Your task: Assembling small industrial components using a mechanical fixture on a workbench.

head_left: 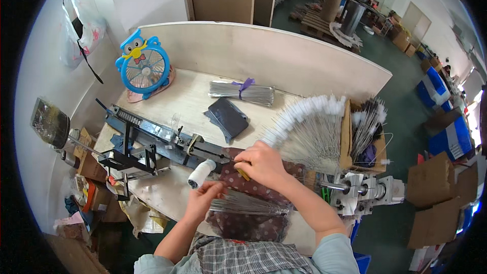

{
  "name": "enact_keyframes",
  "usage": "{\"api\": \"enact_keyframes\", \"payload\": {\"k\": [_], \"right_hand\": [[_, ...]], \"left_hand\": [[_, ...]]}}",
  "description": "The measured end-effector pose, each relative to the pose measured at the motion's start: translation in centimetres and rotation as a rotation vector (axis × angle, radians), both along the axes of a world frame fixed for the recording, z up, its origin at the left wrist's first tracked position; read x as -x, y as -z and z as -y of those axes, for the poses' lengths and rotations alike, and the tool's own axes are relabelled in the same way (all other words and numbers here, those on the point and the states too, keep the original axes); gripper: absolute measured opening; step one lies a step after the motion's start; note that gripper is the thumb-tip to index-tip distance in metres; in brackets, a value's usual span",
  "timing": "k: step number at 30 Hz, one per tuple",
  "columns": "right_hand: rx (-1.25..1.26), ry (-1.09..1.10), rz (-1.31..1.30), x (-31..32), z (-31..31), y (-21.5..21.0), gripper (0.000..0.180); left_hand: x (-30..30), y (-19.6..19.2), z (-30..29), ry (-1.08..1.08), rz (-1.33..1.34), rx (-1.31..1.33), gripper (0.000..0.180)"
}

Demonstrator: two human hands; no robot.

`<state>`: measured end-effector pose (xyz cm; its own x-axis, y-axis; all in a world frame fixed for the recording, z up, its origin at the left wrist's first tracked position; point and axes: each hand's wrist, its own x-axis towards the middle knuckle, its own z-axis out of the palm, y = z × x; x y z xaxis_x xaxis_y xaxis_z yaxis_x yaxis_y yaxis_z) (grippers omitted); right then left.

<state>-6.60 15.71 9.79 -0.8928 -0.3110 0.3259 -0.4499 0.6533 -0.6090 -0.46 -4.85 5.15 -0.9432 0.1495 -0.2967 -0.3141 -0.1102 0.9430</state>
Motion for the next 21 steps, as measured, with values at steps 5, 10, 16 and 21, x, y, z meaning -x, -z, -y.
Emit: {"api": "enact_keyframes", "payload": {"k": [5,10,16,21], "right_hand": [[-0.117,0.076,0.039,0.0,1.8,-1.0,0.01],[-0.166,0.079,0.03,0.3,2.2,-0.8,0.008],[-0.213,0.109,0.032,-0.5,1.6,-1.9,0.009],[-0.073,0.177,-0.276,-3.5,-0.5,-2.3,0.012]], "left_hand": [[1.7,-1.1,1.1,-0.203,0.184,-0.332,0.037],[2.6,-0.5,-1.9,0.073,-0.018,0.361,0.051],[3.6,1.2,-1.3,0.174,-0.073,0.473,0.048],[2.5,0.7,-3.5,0.034,0.082,-0.056,0.026]]}}
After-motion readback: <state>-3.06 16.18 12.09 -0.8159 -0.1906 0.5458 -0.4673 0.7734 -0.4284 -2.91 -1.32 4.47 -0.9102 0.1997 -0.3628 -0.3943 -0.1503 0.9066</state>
